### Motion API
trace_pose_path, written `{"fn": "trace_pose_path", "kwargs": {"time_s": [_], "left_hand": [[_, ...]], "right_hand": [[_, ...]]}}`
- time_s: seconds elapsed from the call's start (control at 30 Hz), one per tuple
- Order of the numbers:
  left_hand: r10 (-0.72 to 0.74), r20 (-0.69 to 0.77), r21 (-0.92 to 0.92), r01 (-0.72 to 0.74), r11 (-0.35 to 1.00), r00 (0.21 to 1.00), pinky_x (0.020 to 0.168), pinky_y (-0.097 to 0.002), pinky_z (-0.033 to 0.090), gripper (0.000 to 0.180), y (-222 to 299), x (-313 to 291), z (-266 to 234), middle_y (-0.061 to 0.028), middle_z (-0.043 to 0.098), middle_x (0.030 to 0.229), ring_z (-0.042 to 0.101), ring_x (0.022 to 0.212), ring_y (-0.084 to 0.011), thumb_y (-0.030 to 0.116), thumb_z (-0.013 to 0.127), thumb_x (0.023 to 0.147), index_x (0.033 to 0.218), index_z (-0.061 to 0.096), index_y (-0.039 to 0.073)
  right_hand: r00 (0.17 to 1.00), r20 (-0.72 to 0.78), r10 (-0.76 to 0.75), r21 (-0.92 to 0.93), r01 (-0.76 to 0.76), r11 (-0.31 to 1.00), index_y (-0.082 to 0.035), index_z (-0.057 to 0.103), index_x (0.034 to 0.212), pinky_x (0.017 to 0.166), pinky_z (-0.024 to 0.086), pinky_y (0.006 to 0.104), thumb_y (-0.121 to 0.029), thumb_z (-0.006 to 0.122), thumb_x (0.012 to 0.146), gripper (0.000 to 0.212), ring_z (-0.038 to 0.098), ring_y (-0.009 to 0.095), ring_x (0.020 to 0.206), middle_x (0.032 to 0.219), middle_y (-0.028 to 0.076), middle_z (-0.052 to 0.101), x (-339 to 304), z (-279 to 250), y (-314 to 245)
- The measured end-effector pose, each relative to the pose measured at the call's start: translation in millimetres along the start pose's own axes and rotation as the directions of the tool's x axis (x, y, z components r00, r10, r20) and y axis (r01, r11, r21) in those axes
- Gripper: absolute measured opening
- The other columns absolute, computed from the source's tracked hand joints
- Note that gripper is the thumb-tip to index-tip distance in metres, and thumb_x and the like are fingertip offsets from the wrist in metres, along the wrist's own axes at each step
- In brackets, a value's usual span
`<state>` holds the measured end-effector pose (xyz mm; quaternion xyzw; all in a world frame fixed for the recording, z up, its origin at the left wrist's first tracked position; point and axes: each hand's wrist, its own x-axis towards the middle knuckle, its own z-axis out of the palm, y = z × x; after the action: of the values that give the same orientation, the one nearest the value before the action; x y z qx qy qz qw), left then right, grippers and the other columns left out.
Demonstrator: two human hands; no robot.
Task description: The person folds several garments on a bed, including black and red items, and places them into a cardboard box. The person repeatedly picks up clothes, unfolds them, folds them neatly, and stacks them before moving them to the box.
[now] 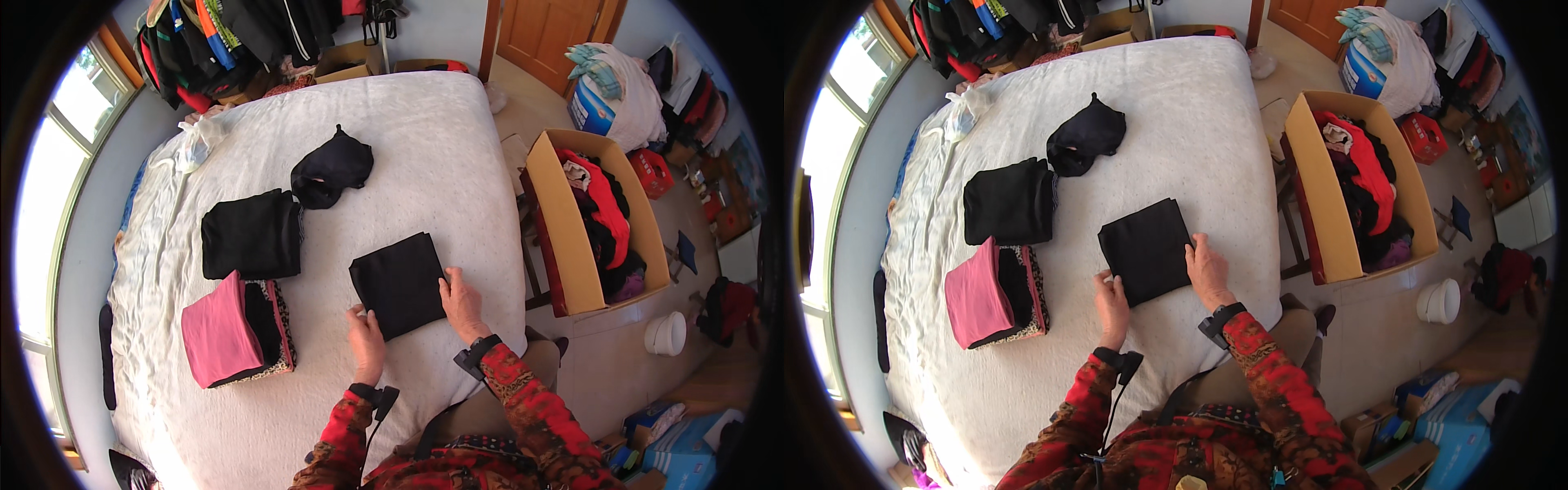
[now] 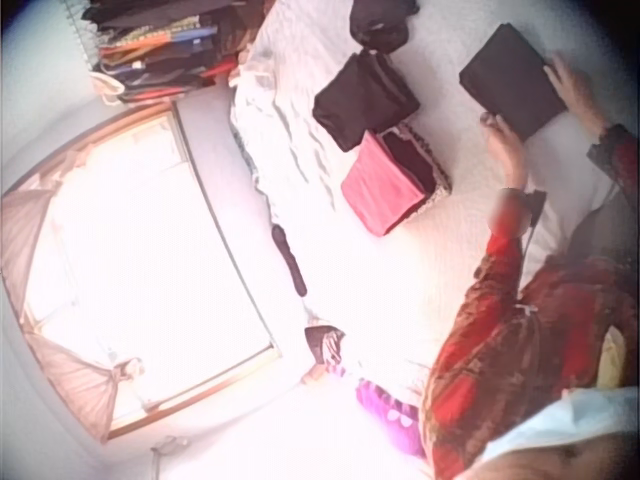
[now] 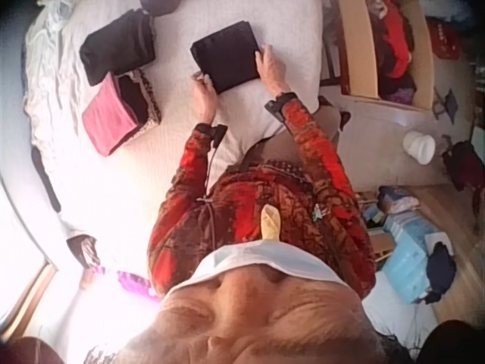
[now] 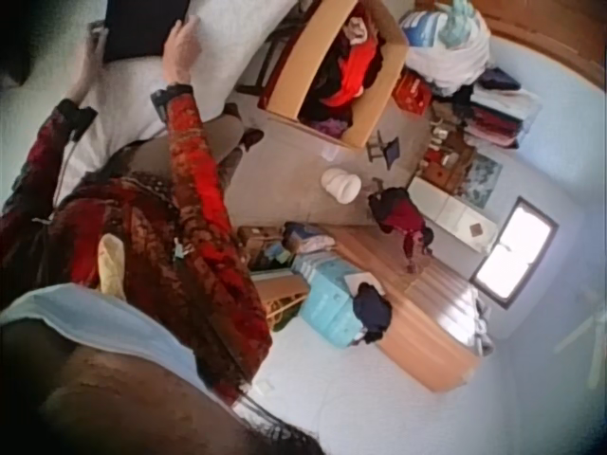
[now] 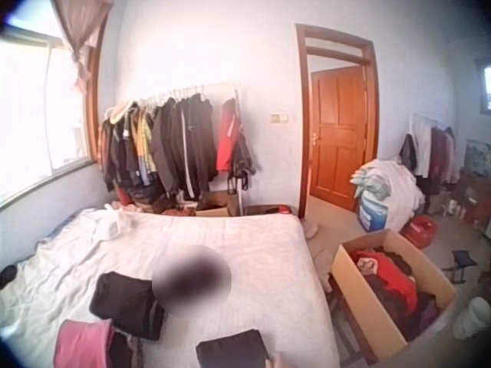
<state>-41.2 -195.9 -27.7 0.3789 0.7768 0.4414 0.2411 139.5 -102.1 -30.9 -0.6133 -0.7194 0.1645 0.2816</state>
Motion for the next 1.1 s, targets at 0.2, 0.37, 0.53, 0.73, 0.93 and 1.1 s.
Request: {"fn": "trace_pose_path", "kwargs": {"time_s": [0.2, 0.37, 0.53, 0.73, 0.93, 1.1], "left_hand": [[0.574, -0.009, 0.194, -0.562, 0.804, 0.819, 0.088, -0.0421, 0.047, 0.036, 34.0, 7.3, -10.2, -0.0150, 0.058, 0.117, 0.059, 0.103, -0.0332, 0.007, 0.062, 0.085, 0.120, 0.055, 0.006], [0.628, 0.264, 0.308, -0.681, 0.665, 0.732, 0.104, -0.0429, 0.035, 0.050, 46.8, 42.5, 24.9, -0.0148, 0.047, 0.135, 0.044, 0.125, -0.0330, 0.013, 0.070, 0.078, 0.125, 0.053, 0.008], [0.376, -0.144, 0.288, -0.325, 0.901, 0.915, 0.103, -0.0431, 0.038, 0.063, 6.3, 45.8, 10.8, -0.0211, 0.046, 0.135, 0.046, 0.123, -0.0374, 0.016, 0.072, 0.079, 0.133, 0.044, 0.001], [-0.304, 0.134, -0.401, 0.332, 0.854, 0.943, 0.084, -0.0315, 0.049, 0.068, -0.5, 48.8, 13.7, -0.0169, 0.061, 0.114, 0.061, 0.097, -0.0192, 0.025, 0.073, 0.085, 0.134, 0.039, -0.007], [-0.170, 0.358, -0.500, 0.343, 0.795, 0.918, 0.080, -0.0276, 0.049, 0.038, 40.6, 67.4, -13.7, -0.0080, 0.066, 0.098, 0.061, 0.089, -0.0141, 0.025, 0.068, 0.089, 0.112, 0.060, -0.005], [0.165, 0.214, -0.440, -0.056, 0.896, 0.963, 0.063, -0.0219, 0.044, 0.024, 85.9, 129.5, -78.5, 0.0017, 0.061, 0.080, 0.053, 0.073, -0.0047, 0.018, 0.068, 0.089, 0.099, 0.063, -0.003]], "right_hand": [[0.955, -0.174, -0.242, 0.120, 0.264, 0.957, -0.005, 0.052, 0.120, 0.079, 0.049, 0.0414, -0.005, 0.062, 0.087, 0.035, 0.059, 0.033, 0.094, 0.104, 0.015, 0.060, 6.1, -10.9, -9.0], [0.981, -0.021, -0.195, 0.089, 0.196, 0.977, -0.004, 0.045, 0.128, 0.083, 0.048, 0.0425, -0.008, 0.064, 0.085, 0.047, 0.059, 0.035, 0.099, 0.109, 0.018, 0.059, 5.8, -7.1, -14.5], [0.982, 0.164, 0.093, 0.248, -0.132, 0.960, 0.000, 0.051, 0.116, 0.075, 0.050, 0.0453, -0.024, 0.065, 0.087, 0.039, 0.063, 0.036, 0.087, 0.095, 0.017, 0.065, 13.5, -4.2, 9.0], [0.949, 0.281, 0.147, 0.224, -0.213, 0.951, 0.003, 0.057, 0.099, 0.076, 0.050, 0.0451, -0.034, 0.069, 0.083, 0.042, 0.064, 0.038, 0.085, 0.089, 0.024, 0.065, 19.6, 8.6, 10.9], [0.830, 0.515, 0.215, 0.577, -0.520, 0.630, 0.004, 0.059, 0.098, 0.074, 0.048, 0.0293, -0.020, 0.065, 0.088, 0.026, 0.060, 0.013, 0.082, 0.086, 0.006, 0.064, 15.9, -24.8, -11.7], [0.901, 0.434, -0.001, 0.800, -0.385, 0.459, 0.004, 0.058, 0.104, 0.080, 0.045, 0.0251, -0.013, 0.062, 0.092, 0.021, 0.056, 0.009, 0.089, 0.096, 0.003, 0.063, 36.3, -43.8, -83.5]]}}
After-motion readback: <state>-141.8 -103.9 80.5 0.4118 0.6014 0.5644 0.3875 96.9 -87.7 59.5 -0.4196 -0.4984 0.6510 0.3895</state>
